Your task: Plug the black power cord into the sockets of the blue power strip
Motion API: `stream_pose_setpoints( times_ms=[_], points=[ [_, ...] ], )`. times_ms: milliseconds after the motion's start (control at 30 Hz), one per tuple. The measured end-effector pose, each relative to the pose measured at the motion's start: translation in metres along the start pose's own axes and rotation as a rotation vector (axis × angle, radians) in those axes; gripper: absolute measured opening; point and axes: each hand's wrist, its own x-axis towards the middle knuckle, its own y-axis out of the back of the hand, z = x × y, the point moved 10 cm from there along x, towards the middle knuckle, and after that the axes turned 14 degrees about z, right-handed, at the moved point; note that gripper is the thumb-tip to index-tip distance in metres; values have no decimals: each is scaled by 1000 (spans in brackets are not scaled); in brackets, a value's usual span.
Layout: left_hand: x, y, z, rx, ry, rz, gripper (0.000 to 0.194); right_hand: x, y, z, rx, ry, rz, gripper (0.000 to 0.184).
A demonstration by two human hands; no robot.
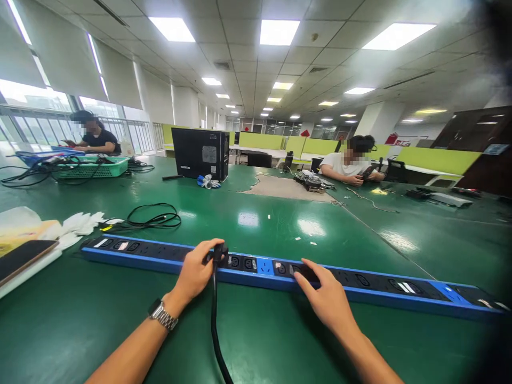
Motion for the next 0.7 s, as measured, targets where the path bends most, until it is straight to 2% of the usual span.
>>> stream_pose_setpoints(
  times_ms=[33,100,167,233,367,467,500,567,633,700],
  points=[
    [2,-7,9,-19,-6,10,30,-2,5,12,8,-17,-7,49],
    [2,-34,27,-29,-27,-65,32,-5,9,20,35,-10,-19,47],
    [-2,-68,40,-7,-30,-192,33,-7,8,16,46,14,-1,45],
    [-8,-93,44,16,-2,-259,35,-8,7,10,46,30,26,42],
    [-15,-113,46,64,-13,-302,37,-9,7,1,58,45,48,37],
    [-17,-117,51,143,-65,-351,39,-8,1,-16,94,90,-12,38],
    [-17,-116,52,167,-82,-371,43,-8,-5,-25,113,116,-57,40],
    [-18,-108,50,218,-108,-407,64,-7,-19,-43,143,172,-160,50],
    [-18,-87,35,313,-113,-409,87,-4,-34,-59,139,221,-241,54],
    [-17,-52,5,482,-66,-365,91,-1,-44,-70,105,264,-286,45]
  ],
)
